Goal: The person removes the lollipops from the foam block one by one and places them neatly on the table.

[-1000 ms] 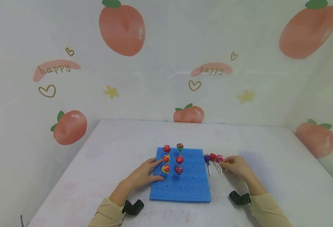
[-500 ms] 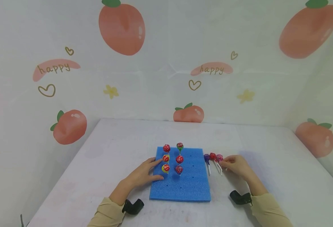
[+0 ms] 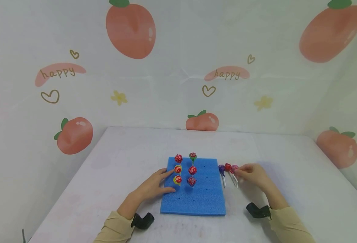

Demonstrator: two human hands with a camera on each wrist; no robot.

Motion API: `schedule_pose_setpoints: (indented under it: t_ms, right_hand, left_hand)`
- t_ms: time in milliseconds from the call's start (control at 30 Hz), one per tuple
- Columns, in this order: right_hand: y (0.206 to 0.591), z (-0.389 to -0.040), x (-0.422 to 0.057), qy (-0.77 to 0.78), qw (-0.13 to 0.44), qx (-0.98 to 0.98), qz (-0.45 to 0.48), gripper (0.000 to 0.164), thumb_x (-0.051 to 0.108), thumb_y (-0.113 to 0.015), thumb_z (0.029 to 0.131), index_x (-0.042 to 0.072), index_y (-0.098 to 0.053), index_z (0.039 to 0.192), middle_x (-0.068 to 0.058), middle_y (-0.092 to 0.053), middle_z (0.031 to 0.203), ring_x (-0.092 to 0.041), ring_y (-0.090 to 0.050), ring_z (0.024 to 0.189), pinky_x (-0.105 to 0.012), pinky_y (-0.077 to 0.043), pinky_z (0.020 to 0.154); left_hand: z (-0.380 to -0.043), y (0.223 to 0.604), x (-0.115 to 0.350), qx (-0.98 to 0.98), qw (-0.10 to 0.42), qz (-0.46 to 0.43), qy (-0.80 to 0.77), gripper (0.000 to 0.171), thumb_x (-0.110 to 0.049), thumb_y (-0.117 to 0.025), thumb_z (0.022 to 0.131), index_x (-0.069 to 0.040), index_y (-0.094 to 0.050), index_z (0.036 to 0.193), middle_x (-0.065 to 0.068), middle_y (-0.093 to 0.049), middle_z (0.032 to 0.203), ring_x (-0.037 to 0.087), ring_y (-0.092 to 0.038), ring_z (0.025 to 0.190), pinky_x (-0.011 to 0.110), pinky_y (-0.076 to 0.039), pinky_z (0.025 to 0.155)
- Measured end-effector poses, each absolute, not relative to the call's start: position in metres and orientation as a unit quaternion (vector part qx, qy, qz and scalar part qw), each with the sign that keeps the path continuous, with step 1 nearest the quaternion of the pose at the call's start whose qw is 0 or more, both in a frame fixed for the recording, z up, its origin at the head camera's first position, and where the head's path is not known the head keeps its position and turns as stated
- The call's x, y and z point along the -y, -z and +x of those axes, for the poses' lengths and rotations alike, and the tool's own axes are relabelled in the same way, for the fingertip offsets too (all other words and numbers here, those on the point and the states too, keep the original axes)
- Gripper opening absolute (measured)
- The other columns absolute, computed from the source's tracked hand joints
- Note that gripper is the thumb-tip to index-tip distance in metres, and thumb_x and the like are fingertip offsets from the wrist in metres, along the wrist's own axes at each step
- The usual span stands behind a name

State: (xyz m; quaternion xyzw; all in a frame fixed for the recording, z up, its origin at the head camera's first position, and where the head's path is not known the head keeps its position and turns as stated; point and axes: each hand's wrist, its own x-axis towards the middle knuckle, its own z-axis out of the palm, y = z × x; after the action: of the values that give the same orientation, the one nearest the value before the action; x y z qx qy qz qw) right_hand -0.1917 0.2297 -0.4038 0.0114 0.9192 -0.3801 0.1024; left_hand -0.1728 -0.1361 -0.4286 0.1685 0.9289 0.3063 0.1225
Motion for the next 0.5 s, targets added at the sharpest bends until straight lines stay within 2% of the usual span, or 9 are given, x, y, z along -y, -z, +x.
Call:
schedule_pose_setpoints:
  t_ms: [200,500]
  right_hand:
    - [0.397,-0.188,-0.218,0.384,0.094,-0.918,-0.024,0.037,0.031,-0.065,0.087,-0.002,-0.066,0.103,-0.012,-0.069,0.091,-0.015,-0.061,0.076,-0.029,-0.055,0.067]
    - [0.396,-0.183,-0.189,0.397,0.078,-0.91,-0.088,0.023,0.024,-0.066,0.087,0.003,-0.069,0.095,-0.007,-0.067,0.085,-0.015,-0.055,0.074,-0.024,-0.048,0.059]
  left_hand:
    - [-0.172,0.428,0.136,-0.928,0.125,0.167,-0.308,0.071,-0.043,-0.068,0.082,-0.016,-0.041,0.142,0.021,-0.034,0.148,0.041,-0.031,0.137,0.059,-0.033,0.107]
    - [-0.172,0.428,0.136,-0.928,0.122,0.168,-0.309,0.071,-0.043,-0.068,0.082,-0.016,-0.042,0.142,0.021,-0.034,0.147,0.041,-0.032,0.137,0.059,-0.033,0.107]
